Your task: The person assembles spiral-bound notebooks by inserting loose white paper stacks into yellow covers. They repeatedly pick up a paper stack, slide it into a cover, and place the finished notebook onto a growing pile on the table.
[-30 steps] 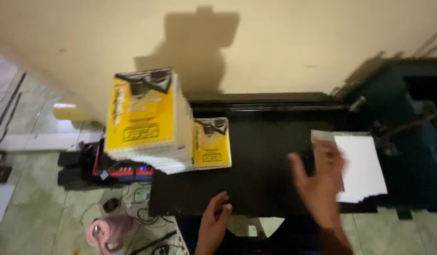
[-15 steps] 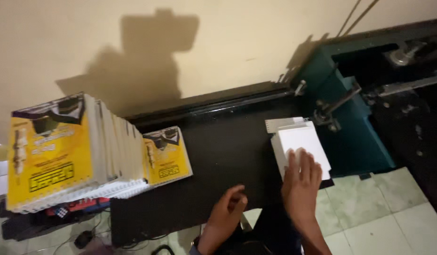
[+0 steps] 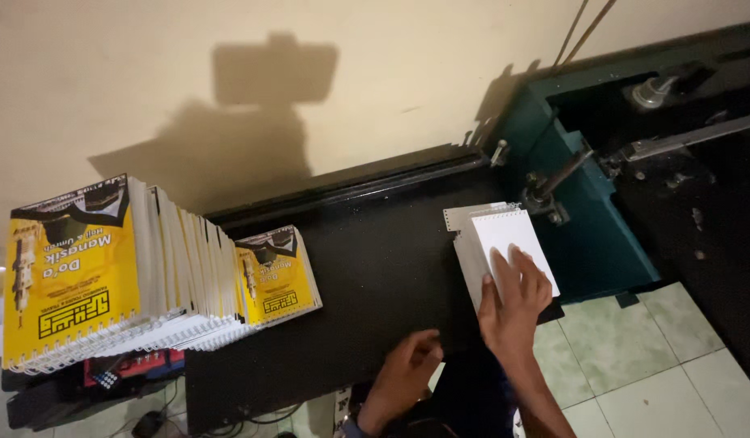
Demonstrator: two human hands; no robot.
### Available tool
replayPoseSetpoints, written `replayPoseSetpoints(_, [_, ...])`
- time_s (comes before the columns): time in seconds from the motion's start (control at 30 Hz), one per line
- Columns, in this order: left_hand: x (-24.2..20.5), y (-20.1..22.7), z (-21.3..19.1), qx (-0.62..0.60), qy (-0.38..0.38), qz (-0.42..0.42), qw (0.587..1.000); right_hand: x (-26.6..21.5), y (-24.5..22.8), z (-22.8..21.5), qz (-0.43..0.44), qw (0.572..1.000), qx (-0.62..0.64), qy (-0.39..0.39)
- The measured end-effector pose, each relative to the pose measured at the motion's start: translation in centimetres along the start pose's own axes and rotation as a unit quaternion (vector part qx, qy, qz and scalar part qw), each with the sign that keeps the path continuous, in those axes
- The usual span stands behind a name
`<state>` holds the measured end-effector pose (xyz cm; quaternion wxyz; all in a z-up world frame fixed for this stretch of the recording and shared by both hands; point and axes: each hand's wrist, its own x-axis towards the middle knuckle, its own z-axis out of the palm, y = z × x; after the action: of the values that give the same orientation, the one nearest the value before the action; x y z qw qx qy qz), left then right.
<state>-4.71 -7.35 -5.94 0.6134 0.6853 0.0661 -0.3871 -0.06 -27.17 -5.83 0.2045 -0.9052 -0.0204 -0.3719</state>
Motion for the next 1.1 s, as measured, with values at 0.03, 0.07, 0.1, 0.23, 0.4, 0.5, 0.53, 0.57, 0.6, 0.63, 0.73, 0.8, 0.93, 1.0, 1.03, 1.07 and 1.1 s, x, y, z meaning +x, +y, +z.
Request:
replayPoseSetpoints(0.03, [0.0,-0.3,-0.2,0.000,0.001,0.002,1.000,0.6,0.0,-0.7,-0.001,1.000,0.000,0.001])
replayPoseSetpoints(0.07, [0.0,-0.6,-0.5,-0.014,0.000,-0.013,1.000,1.1,0.0,-1.3,0.039,0.997,0.056,-0.031])
replayPoseSetpoints(0.1, [-0.2,-1.2,-0.5,-0.031,0.000,-0.031,0.999,1.3,-0.1,-2.2,0.081,0.988,0.111,-0.068])
replayPoseSetpoints(0.23, [0.2,-3.5,-0.6,-0.037,0.030,0.053,0.997,2.3,0.0,-3.7,0.115,0.977,0.144,-0.110])
replayPoseSetpoints(0.4, [0.5,-3.9,-1.0,-0.061,0.005,0.068,0.996,3.9,-1.0,-5.0,0.302,0.917,0.228,-0.128])
replayPoseSetpoints(0.5, [4.2,-8.7,-0.7,-0.117,0.007,0.105,0.987,4.4,-0.1,-5.0,0.350,0.882,0.299,-0.100])
replayPoseSetpoints(0.53, [3.6,-7.7,-1.0,-0.115,0.006,0.106,0.988,4.4,0.3,-5.2,0.350,0.882,0.299,-0.098])
replayPoseSetpoints(0.57, [2.8,-6.7,-1.2,-0.102,0.006,0.084,0.991,4.5,0.7,-5.4,0.342,0.892,0.285,-0.080])
replayPoseSetpoints(0.6, [2.1,-5.8,-1.4,-0.087,0.005,0.061,0.994,4.5,1.1,-5.5,0.333,0.902,0.269,-0.063])
replayPoseSetpoints(0.63, [2.3,-6.1,-1.3,-0.088,0.006,0.062,0.994,5.0,0.8,-6.2,0.332,0.902,0.270,-0.063])
replayPoseSetpoints(0.73, [4.1,-8.1,-1.0,-0.150,0.006,0.067,0.986,5.4,0.5,-7.4,0.345,0.925,0.157,0.016])
replayPoseSetpoints(0.8, [6.7,-10.8,-0.8,-0.211,-0.014,0.150,0.966,4.3,1.5,-6.9,0.212,0.912,0.292,0.197])
replayPoseSetpoints(0.93, [5.1,-0.5,-0.3,-0.145,0.028,0.130,0.980,2.6,-0.7,-4.8,0.167,0.906,0.344,0.181])
replayPoseSetpoints(1.0, [10.7,0.3,1.6,-0.291,-0.027,0.185,0.938,1.6,-1.1,-3.1,0.012,0.993,0.114,0.005])
replayPoseSetpoints(1.03, [11.3,0.5,2.3,-0.293,-0.024,0.187,0.938,1.3,-2.4,-3.0,0.009,0.993,0.117,0.003])
replayPoseSetpoints(1.07, [11.9,0.8,3.0,-0.361,-0.004,0.204,0.910,1.1,-3.8,-2.9,0.087,0.987,0.129,-0.037])
replayPoseSetpoints(1.1, [12.6,1.1,4.1,-0.429,0.012,0.220,0.876,0.9,-4.9,-3.1,0.164,0.974,0.136,-0.079])
